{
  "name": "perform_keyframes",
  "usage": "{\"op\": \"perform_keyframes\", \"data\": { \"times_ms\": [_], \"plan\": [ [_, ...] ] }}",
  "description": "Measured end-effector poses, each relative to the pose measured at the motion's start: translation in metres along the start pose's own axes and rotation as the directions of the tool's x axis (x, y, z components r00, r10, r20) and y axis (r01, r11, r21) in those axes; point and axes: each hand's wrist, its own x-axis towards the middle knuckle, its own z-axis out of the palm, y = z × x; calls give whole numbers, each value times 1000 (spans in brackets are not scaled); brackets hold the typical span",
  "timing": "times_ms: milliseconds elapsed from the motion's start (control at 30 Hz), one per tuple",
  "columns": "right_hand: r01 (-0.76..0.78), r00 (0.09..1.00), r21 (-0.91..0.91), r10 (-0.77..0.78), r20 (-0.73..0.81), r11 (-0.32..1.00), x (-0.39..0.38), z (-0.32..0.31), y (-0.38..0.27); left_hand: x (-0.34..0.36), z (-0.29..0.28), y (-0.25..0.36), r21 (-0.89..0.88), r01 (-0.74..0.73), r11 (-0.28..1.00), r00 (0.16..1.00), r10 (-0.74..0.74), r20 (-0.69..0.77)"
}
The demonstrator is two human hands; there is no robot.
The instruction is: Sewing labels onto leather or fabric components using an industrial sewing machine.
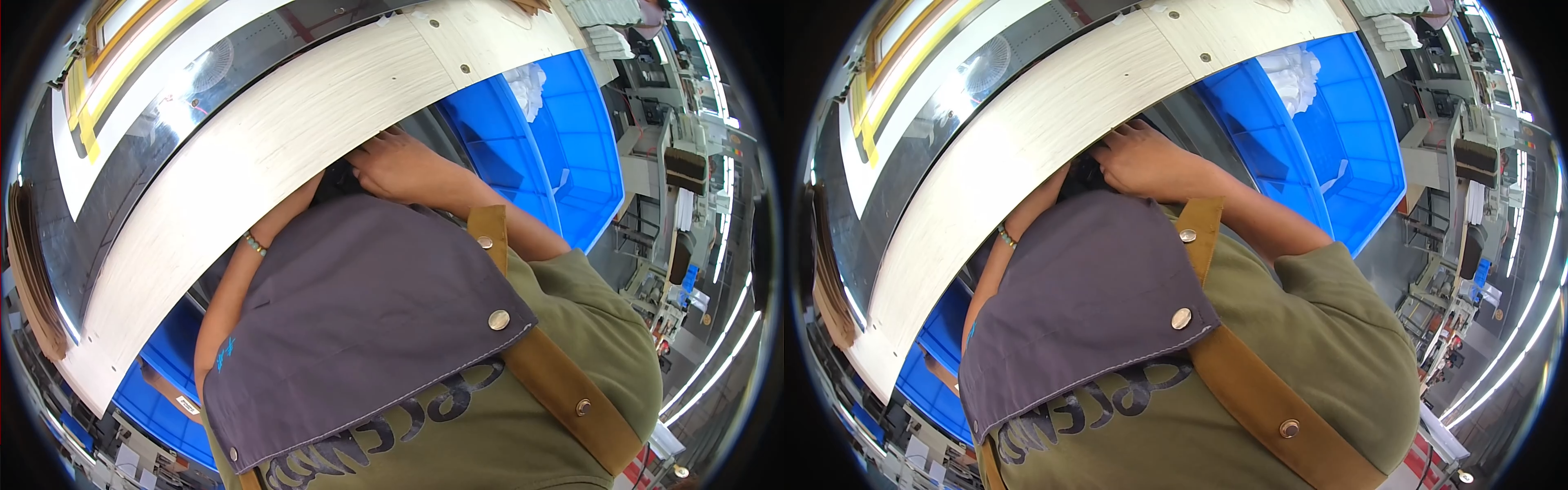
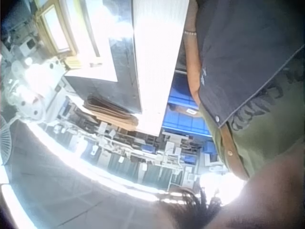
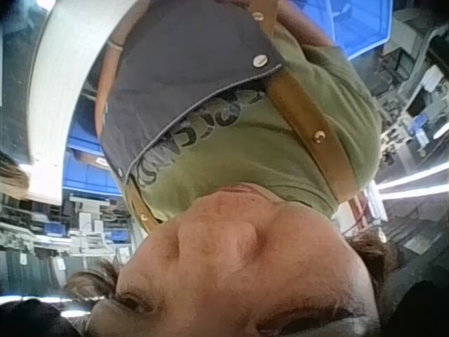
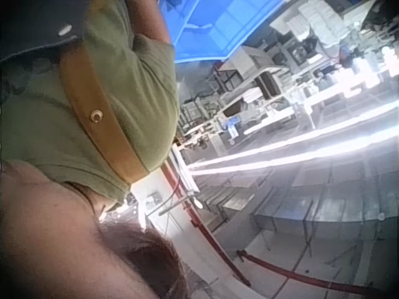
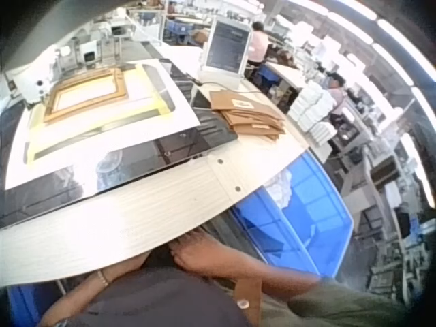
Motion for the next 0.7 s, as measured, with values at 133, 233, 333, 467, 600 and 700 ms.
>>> {"op": "perform_keyframes", "data": {
  "times_ms": [133, 233, 333, 467, 600, 700],
  "plan": [
    [55, 998, -26, -55, -6, 998, 1, 0, 3, -13, 13, -12, 153, -65, 986, 997, 60, 38],
    [113, 992, -102, -107, 60, 988, 2, -3, 2, -15, 15, -11, 125, -28, 992, 996, 17, 89],
    [29, 999, -42, -27, 44, 999, 2, -2, 2, 6, -15, 7, 12, 131, 991, 948, -129, 292],
    [62, 998, -63, -63, -14, 996, 0, 5, 4, 8, -12, 3, -102, 234, 967, 935, -195, 296],
    [82, 993, 19, -80, -83, 996, 4, 6, 2, -4, -8, -4, 59, 48, 997, 989, -56, 137],
    [52, 997, 24, -50, -56, 998, 5, 1, 1, 1, -13, 1, 66, 56, 996, 991, -63, 120]
  ]
}}
